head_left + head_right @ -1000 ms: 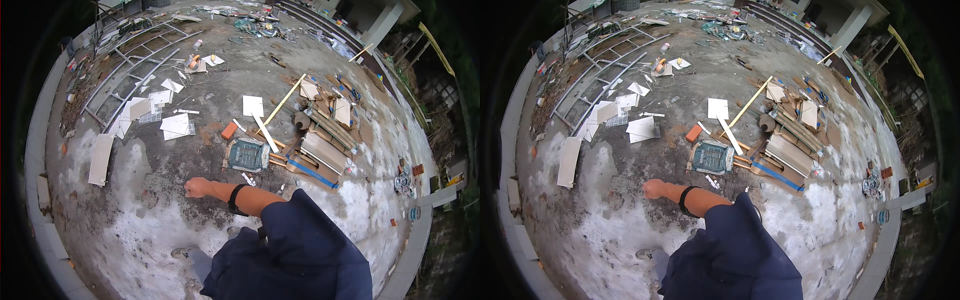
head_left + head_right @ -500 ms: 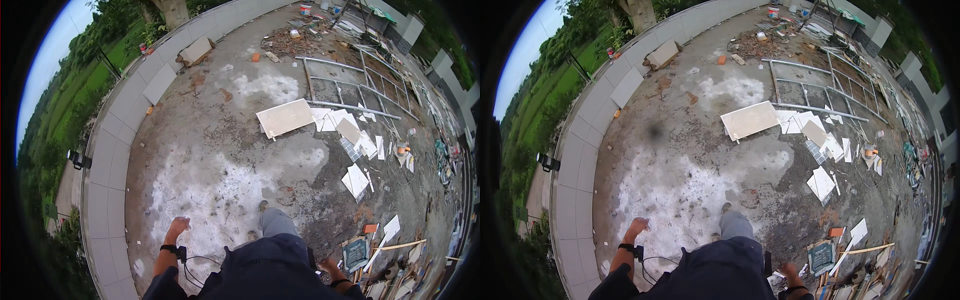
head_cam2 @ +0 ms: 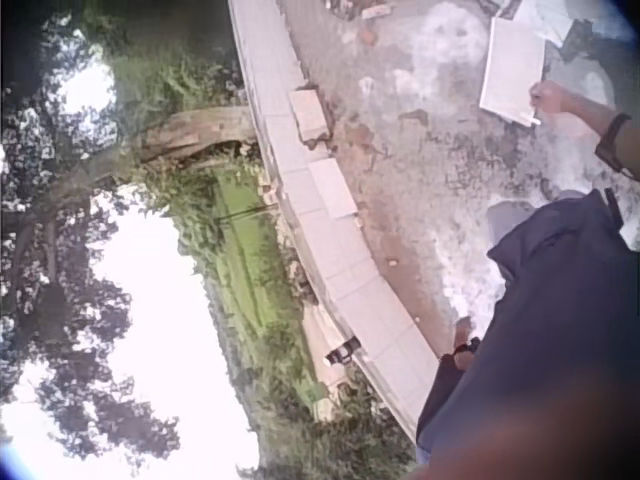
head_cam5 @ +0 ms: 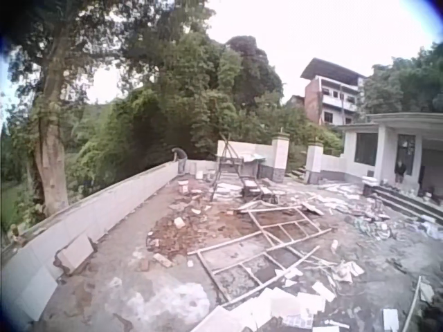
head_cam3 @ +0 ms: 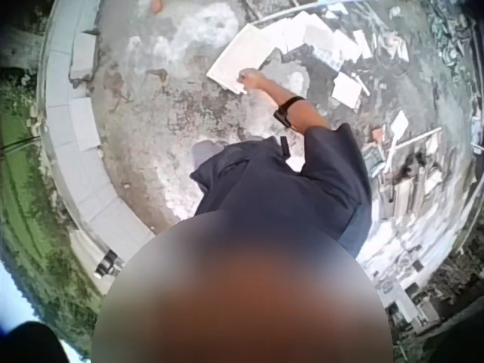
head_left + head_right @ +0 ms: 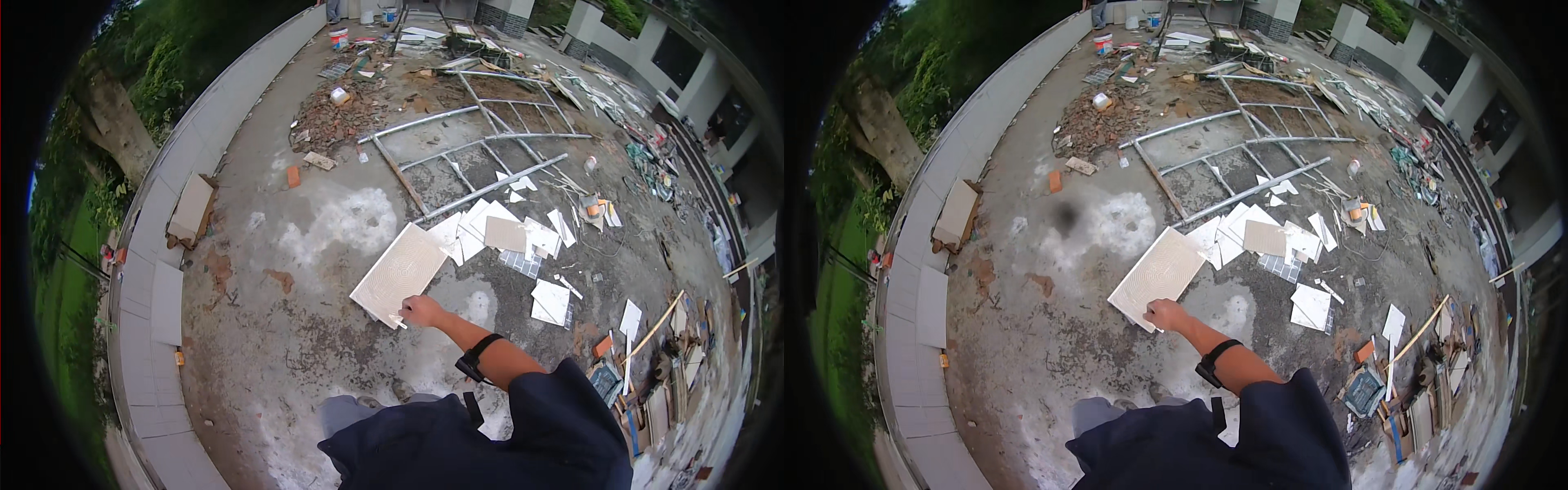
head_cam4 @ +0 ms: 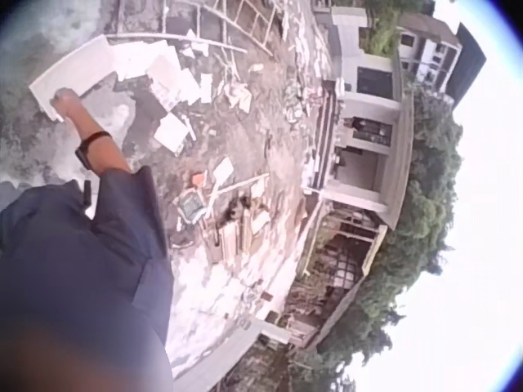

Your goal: Applying mortar to the top of a low wall using a trowel.

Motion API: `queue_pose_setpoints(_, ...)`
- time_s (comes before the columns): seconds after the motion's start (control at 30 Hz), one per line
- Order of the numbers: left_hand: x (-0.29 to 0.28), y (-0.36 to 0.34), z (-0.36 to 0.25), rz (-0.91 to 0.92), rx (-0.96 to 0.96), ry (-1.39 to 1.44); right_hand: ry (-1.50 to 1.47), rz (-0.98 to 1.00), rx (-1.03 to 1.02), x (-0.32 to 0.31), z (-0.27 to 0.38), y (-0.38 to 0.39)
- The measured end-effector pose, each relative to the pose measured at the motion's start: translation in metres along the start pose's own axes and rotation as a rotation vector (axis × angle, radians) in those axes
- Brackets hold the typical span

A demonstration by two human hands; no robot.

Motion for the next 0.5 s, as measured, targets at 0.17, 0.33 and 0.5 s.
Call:
queue_pose_setpoints(0.17, -0.080, -0.128, -0.117, 0.117, 0.060, -0.013, -0.012, 0.027, -0.001, 0.020, 0.071, -0.156)
queue_pose_setpoints(0.33, -0.181, -0.263, -0.220, 0.224, 0.145, 0.015, 0.304, 0.203, 0.322, 0.107, -0.028, -0.141)
queue_pose_setpoints(0.5, -0.256, -0.388, -0.328, 0.072, 0.269, -0.046, 0.143, 0.490, 0.890, 0.129, -0.009, -0.123)
Point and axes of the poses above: each hand's wrist, its own y-axis away from the middle knuckle, its own x-axis out of the palm, z = x × y, the point moved 2 cm from there along -y, towards the middle knuckle, and after that the axes turned 11 degrees about -z, right-handed, at the moved point
